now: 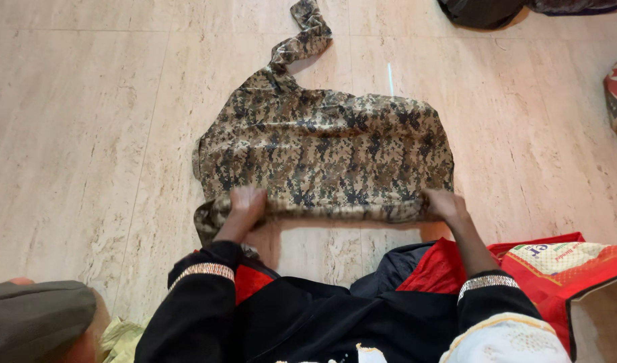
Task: The person folds a camouflage patterned shirt and a light yellow garment by hand while sitting on the floor, smoothing the fabric and placing the folded shirt into a bag.
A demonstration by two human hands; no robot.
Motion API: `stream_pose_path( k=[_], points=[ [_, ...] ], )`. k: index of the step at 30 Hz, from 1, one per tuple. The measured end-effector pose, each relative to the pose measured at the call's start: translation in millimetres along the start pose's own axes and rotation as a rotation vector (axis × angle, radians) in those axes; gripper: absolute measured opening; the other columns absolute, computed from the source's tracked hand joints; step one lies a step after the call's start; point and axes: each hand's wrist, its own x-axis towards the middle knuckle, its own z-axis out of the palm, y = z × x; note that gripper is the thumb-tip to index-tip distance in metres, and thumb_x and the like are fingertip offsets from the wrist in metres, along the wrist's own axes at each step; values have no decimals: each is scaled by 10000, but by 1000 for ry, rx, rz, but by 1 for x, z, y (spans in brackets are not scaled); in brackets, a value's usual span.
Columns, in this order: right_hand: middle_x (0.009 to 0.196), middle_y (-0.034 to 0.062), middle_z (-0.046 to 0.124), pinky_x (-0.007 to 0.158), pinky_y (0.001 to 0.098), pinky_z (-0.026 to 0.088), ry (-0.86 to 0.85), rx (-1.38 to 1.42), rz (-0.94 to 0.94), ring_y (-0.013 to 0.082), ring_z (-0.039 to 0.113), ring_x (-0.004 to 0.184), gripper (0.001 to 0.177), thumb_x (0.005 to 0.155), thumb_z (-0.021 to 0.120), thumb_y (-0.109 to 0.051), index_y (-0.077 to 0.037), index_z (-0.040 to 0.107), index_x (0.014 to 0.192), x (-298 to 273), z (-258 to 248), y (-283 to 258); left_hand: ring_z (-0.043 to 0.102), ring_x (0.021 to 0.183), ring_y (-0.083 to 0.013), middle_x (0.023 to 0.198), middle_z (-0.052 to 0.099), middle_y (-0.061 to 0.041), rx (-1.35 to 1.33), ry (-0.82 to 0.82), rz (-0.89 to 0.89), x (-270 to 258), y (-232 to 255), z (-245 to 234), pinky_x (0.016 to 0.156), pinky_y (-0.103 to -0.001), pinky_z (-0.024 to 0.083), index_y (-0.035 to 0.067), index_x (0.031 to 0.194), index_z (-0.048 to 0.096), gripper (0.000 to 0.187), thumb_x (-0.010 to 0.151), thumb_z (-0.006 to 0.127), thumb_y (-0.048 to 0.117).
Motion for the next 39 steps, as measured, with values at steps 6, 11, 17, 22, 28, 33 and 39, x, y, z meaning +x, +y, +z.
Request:
stream_pose_path(
  k=[6,11,17,22,28,33,39],
  points=[
    [1425,58,625,1054,516,438,599,-149,15,240,630,1245,353,1078,551,-245,-201,511,1426,76,0,9,410,1415,-260,1605,377,-53,279,612,-10,51,-31,-91,1139,-580,174,356,1552,367,973,711,853,431],
    [1731,-3,76,1100,841,78,447,80,48,381,138,1548,754,953,398,-657,-382,215,1632,91,45,-20,174,1534,-353,1654,231,-110,-305,497,-103,43,-49,-32,1174,-733,48,313,1565,250,1069,743,767,760],
    [1743,5,85,1073,867,64,322,369,117,454,51,1542,820,893,432,-740,-411,211,1611,69,52,-34,90,1541,-480,1649,214,-259,-646,289,-275,20,-79,73,1166,-666,171,395,1623,-49,1349,644,799,771],
    [1692,92,235,1139,775,203,446,360,175,423,205,1555,765,926,493,-723,-358,339,1580,60,58,-28,291,1487,-453,1610,382,-253,-650,214,-369,21,-68,78,1202,-569,306,374,1667,-41,1279,744,786,692],
    [1414,201,594,1030,548,436,720,604,331,434,551,1255,715,983,588,-601,-111,476,1491,63,94,16,539,1300,-477,1495,469,-326,-974,316,-552,20,-76,96,1052,-572,455,211,1672,-14,1295,764,777,687],
    [1095,181,749,995,514,428,537,514,455,382,686,1059,463,980,634,-527,-150,724,1233,58,90,27,593,1278,-439,1434,588,-235,-857,-92,-650,18,-89,98,1075,-563,436,234,1669,155,1163,792,685,784],
    [1104,155,768,1050,481,433,409,669,585,368,692,1086,434,945,638,-541,-183,790,1137,23,79,37,635,1224,-415,1292,693,-221,-752,-44,-622,5,-86,90,1054,-572,403,204,1668,216,1098,815,662,733]
  ],
)
